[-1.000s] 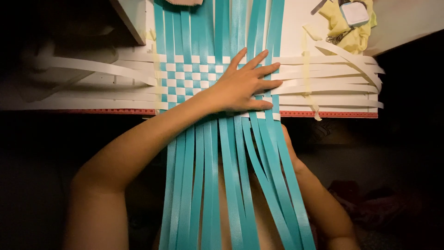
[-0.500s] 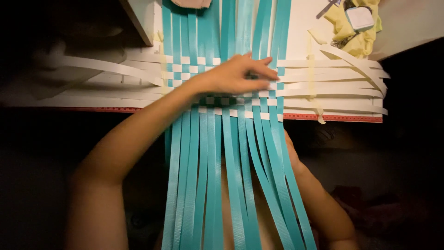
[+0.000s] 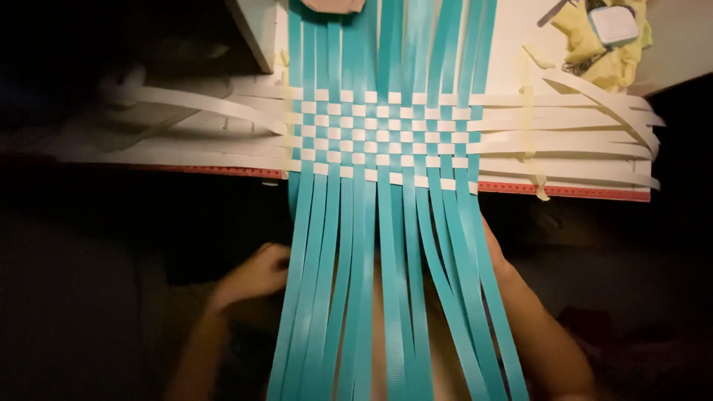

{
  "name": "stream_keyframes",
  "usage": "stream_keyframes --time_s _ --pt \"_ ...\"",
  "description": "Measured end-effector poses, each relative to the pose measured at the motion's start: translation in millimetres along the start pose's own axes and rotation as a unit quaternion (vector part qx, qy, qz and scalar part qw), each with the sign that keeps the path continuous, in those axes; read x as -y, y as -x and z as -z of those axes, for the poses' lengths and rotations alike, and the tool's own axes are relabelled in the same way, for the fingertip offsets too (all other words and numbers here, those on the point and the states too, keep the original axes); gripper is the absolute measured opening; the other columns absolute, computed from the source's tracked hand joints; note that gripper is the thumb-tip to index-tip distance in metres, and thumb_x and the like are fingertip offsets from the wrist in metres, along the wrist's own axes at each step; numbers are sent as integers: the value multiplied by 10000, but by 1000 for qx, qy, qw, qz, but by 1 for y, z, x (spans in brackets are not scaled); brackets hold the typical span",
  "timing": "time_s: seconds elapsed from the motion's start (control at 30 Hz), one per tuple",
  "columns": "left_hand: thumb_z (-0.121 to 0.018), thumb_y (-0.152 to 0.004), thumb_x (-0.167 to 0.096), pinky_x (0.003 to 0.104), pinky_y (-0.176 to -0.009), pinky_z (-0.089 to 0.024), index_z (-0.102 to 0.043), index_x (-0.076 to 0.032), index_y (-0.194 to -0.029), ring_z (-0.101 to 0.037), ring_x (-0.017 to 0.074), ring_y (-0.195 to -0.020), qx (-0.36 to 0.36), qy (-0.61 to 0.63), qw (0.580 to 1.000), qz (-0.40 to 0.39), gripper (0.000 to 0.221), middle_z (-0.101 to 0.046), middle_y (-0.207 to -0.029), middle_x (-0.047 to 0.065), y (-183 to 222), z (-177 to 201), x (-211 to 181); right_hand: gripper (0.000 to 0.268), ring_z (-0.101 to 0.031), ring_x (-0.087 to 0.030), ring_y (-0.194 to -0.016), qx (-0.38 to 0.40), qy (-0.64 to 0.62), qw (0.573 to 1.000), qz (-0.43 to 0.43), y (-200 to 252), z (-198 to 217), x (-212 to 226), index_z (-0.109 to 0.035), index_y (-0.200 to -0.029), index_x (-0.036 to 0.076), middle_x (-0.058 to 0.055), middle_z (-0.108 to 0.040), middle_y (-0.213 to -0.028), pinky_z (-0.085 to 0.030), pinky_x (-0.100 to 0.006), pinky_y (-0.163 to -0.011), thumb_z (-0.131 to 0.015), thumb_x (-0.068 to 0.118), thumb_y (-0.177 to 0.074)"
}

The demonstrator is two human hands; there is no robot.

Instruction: Weaving white and teal plastic straps together on a flat surface to create a woven mat pattern.

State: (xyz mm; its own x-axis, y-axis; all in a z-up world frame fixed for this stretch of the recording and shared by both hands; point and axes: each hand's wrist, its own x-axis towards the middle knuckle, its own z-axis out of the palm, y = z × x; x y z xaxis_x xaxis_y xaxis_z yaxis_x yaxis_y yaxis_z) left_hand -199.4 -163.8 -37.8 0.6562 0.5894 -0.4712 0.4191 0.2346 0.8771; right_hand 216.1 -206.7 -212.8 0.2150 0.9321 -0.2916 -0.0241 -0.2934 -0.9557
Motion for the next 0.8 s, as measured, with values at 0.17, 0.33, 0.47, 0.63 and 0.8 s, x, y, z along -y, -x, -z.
stream_keyframes --time_s 0.17,0.33,0.47,0.63,0.8 --pt "-589 -835 -61 296 -520 -490 -739 -43 -831 -561 176 -440 -27 12 999 -15 151 -665 -548 106 -20 -7 11 115 -521 -114 -662 3 4 1000 -2 -1 4 9 -672 -877 50 -73 -630 -689 -497 -298 -617 -632 153 -907" --pt "-600 -838 -65 292 -519 -474 -724 -35 -814 -548 175 -451 -57 30 998 -28 130 -649 -551 101 -36 -10 24 115 -517 -113 -655 6 8 1000 -10 6 9 12 -671 -864 52 -70 -626 -682 -495 -296 -611 -637 154 -904" --pt "-608 -841 -68 288 -518 -461 -712 -28 -800 -538 174 -461 -93 42 994 -39 118 -636 -553 97 -46 -6 34 115 -513 -111 -650 19 10 1000 -11 2 8 14 -671 -853 54 -67 -623 -676 -493 -294 -607 -641 154 -901" --pt "-619 -844 -71 283 -516 -444 -697 -21 -783 -526 173 -472 -127 51 989 -50 111 -620 -556 92 -55 0 37 117 -508 -110 -643 25 7 1000 -17 2 7 14 -670 -840 56 -64 -619 -668 -490 -291 -602 -646 155 -898" --pt "-630 -847 -75 279 -515 -428 -682 -13 -767 -513 172 -484 -153 62 984 -63 114 -605 -558 87 -64 4 40 121 -503 -109 -636 23 6 999 -24 6 12 12 -670 -826 58 -61 -615 -660 -488 -288 -596 -651 156 -894"
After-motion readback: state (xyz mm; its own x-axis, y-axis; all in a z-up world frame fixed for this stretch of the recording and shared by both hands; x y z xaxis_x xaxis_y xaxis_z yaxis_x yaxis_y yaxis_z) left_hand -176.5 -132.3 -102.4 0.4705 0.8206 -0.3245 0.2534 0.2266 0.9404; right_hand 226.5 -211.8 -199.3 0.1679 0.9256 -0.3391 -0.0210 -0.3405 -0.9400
